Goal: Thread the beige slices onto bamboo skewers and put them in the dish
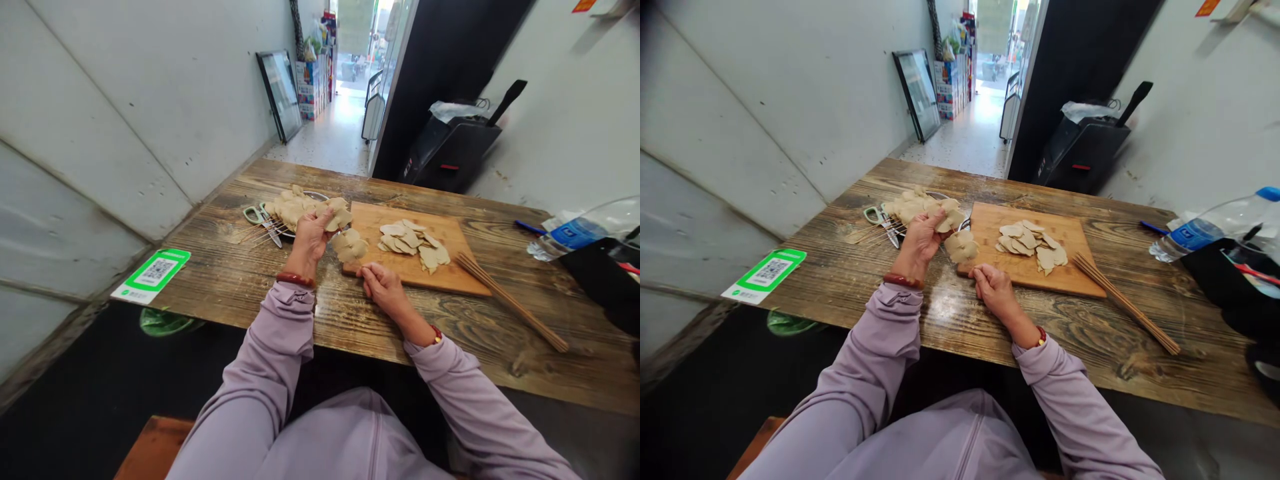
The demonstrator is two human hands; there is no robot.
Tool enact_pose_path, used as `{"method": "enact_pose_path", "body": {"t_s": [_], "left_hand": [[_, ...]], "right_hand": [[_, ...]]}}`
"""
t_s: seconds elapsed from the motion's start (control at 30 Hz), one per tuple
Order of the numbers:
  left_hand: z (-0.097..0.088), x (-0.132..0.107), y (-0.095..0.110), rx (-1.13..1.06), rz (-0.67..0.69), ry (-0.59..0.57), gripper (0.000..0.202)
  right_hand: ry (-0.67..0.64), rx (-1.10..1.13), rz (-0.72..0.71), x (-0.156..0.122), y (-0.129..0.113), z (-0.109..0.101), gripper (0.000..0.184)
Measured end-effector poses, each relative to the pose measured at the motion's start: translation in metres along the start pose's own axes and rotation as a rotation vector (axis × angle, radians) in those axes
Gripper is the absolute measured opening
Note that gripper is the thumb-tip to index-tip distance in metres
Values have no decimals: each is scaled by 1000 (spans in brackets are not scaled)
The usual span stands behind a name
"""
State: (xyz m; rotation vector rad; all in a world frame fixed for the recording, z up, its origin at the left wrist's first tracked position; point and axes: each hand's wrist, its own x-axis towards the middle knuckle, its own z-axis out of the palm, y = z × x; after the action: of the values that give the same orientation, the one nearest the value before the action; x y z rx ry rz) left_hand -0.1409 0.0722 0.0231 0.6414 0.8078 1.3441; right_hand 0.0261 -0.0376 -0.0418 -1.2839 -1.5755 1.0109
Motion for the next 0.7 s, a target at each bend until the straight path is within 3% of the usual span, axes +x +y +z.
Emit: {"method": "enact_pose_path", "body": {"t_s": [0.23, 0.7], "left_hand": [[6, -2, -4, -8, 31, 52, 19], [3, 4, -16, 15, 37, -14, 18]], "right_hand": [[35, -34, -17, 0, 2, 0, 43], [78, -50, -41, 0, 5, 1, 41]]}}
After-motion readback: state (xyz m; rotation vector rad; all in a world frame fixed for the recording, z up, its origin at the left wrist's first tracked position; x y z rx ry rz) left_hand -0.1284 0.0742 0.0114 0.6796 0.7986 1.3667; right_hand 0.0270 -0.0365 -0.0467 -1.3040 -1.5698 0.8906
